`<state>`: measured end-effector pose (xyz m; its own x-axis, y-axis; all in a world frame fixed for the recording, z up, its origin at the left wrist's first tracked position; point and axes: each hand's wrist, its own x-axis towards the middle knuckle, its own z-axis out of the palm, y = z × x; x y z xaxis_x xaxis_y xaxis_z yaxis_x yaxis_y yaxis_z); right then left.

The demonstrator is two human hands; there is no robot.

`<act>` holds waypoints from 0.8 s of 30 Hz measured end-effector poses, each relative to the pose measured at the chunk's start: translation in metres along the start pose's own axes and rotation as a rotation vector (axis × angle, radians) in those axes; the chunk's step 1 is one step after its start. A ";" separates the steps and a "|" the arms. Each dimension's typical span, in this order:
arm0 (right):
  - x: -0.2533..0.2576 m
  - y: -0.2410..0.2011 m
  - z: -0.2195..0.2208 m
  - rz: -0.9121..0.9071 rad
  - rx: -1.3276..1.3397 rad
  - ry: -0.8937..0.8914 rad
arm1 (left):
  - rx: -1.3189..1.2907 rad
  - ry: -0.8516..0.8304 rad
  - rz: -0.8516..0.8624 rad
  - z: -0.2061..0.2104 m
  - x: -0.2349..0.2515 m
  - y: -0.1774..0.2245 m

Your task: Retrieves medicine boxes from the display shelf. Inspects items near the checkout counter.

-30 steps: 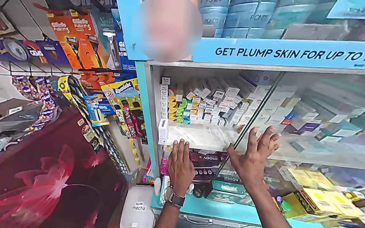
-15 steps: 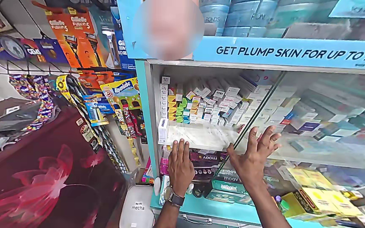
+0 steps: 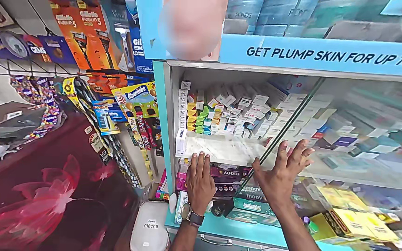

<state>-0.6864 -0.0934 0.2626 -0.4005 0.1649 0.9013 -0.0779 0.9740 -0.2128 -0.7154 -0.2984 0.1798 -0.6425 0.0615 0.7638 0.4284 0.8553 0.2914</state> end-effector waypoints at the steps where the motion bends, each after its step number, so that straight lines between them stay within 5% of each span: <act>1: -0.001 -0.005 -0.003 -0.005 0.048 0.011 | -0.003 -0.003 0.001 0.000 0.000 0.000; 5: 0.006 -0.066 -0.008 -0.200 0.326 0.049 | -0.015 -0.026 0.003 0.001 0.000 -0.002; 8: 0.063 -0.116 0.030 -0.287 0.444 -0.194 | -0.006 -0.034 0.006 0.000 -0.001 -0.003; 14: 0.166 -0.160 0.122 -0.256 0.136 -0.508 | 0.037 -0.053 -0.010 -0.005 0.001 -0.003; 18: 0.175 -0.170 0.127 -0.205 0.070 -0.663 | 0.032 -0.043 0.021 -0.004 0.001 -0.004; 24: 0.169 -0.178 0.119 -0.207 0.054 -0.634 | 0.052 -0.047 0.017 -0.005 0.001 -0.003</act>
<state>-0.8483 -0.2570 0.4076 -0.8303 -0.1637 0.5327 -0.2498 0.9638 -0.0933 -0.7143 -0.3031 0.1829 -0.6649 0.0988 0.7403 0.4063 0.8796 0.2475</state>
